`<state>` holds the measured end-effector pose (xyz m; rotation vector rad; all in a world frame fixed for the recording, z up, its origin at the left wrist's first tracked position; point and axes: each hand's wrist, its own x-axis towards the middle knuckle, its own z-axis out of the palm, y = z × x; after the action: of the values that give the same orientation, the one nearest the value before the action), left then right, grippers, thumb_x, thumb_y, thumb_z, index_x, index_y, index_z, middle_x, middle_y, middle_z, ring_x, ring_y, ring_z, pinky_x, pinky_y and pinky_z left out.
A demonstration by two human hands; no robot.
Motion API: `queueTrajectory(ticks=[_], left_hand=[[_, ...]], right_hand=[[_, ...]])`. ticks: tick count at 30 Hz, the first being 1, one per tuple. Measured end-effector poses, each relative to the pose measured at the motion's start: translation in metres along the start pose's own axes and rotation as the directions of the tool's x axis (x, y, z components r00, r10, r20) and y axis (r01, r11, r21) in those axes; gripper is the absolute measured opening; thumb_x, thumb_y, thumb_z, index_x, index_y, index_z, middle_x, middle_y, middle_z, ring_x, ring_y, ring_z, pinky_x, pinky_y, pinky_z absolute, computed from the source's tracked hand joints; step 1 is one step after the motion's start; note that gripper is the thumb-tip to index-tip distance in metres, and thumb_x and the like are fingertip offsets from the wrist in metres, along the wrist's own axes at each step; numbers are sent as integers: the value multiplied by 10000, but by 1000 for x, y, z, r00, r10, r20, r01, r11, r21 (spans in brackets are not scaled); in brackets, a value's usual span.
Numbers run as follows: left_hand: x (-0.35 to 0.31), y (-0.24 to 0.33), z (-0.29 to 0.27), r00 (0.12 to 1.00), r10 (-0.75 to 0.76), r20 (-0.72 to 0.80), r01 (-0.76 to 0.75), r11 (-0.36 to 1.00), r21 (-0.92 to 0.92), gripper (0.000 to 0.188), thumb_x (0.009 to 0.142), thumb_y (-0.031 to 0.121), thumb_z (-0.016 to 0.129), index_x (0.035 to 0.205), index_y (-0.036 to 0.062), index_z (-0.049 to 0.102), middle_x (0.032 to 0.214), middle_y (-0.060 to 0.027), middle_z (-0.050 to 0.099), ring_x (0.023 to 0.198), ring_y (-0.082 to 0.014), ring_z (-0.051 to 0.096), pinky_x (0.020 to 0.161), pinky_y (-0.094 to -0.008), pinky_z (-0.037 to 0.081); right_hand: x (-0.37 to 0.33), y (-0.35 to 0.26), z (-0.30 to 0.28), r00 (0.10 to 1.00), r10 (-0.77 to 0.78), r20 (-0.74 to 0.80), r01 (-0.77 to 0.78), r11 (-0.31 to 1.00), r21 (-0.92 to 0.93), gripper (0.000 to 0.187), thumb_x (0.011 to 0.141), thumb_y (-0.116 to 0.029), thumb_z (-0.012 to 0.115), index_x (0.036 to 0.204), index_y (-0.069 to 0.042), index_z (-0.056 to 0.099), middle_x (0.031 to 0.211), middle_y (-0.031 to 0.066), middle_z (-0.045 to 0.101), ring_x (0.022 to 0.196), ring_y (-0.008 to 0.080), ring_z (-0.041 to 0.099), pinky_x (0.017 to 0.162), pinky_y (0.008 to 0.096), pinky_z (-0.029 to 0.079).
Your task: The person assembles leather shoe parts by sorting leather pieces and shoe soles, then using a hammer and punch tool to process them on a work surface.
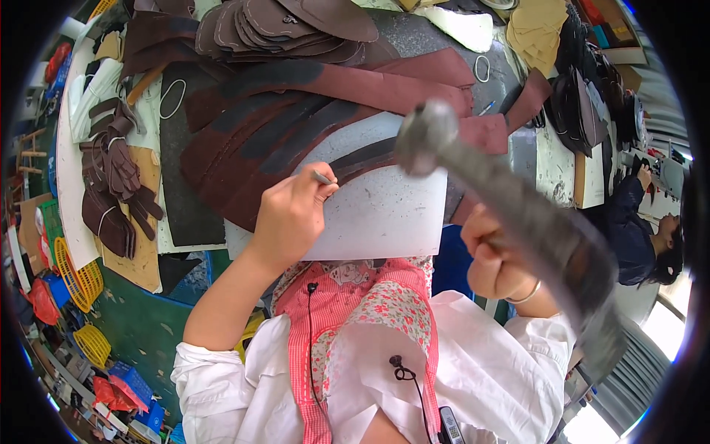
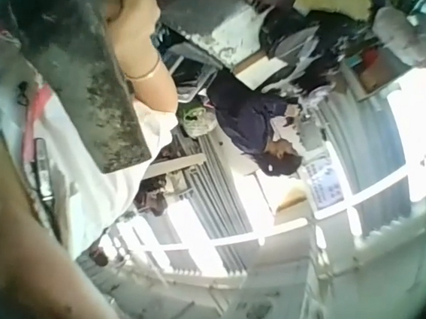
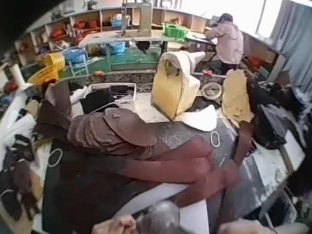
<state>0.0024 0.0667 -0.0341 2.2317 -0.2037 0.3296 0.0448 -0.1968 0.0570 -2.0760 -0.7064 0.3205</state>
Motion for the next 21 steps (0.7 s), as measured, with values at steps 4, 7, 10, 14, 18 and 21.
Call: queueTrajectory(ticks=[4, 7, 10, 14, 18, 21], left_hand=[[3, -3, 2, 996, 84, 7, -84, 996, 16, 218, 803, -9, 639, 962, 15, 492, 708, -132, 630, 612, -276, 655, 534, -325, 511], [7, 0, 2, 977, -211, 2, 205, 945, -256, 174, 825, -9, 618, 951, 20, 501, 709, -133, 634, 609, -274, 656, 531, -326, 512], [12, 4, 3, 999, 44, -17, -44, 999, -12, 138, 839, -8, 597, 941, 30, 511, 726, -132, 631, 623, -296, 639, 542, -352, 506], [1, -7, 11, 998, -57, 6, 57, 992, -114, 151, 838, -6, 595, 956, 36, 510, 741, -124, 629, 645, -302, 637, 548, -360, 503], [21, 6, 8, 998, -57, 23, 60, 983, -175, 145, 839, -7, 594, 929, 40, 490, 741, -116, 622, 654, -296, 638, 551, -360, 498], [7, -9, 13, 994, 106, 42, -106, 994, -4, 196, 798, -16, 626, 933, 37, 494, 733, -119, 611, 649, -300, 631, 552, -363, 496]], right_hand=[[14, 22, 27, 904, -371, 213, 410, 893, -184, 195, 684, 24, 614, 869, 59, 562, 776, 167, 525, 584, 321, 540, 476, 375, 476], [13, 21, 29, 884, -446, 138, 467, 844, -263, 235, 699, 20, 620, 911, 98, 555, 810, 170, 548, 604, 300, 582, 480, 344, 497], [6, 15, 30, 942, -319, -105, 315, 948, -52, 241, 722, -96, 650, 906, 48, 591, 776, 197, 600, 593, 320, 594, 502, 359, 484], [15, 27, 26, 898, -372, 234, 424, 873, -241, 280, 705, 3, 642, 947, 92, 534, 806, 188, 560, 605, 307, 585, 470, 342, 487], [-15, 34, 29, 933, -356, -51, 340, 918, -204, 228, 678, 94, 548, 900, 123, 506, 707, 153, 553, 480, 274, 535, 426, 323, 456], [10, 26, 24, 897, -384, 218, 433, 860, -268, 192, 597, 14, 628, 780, 23, 570, 774, 134, 560, 580, 276, 546, 494, 354, 484]])
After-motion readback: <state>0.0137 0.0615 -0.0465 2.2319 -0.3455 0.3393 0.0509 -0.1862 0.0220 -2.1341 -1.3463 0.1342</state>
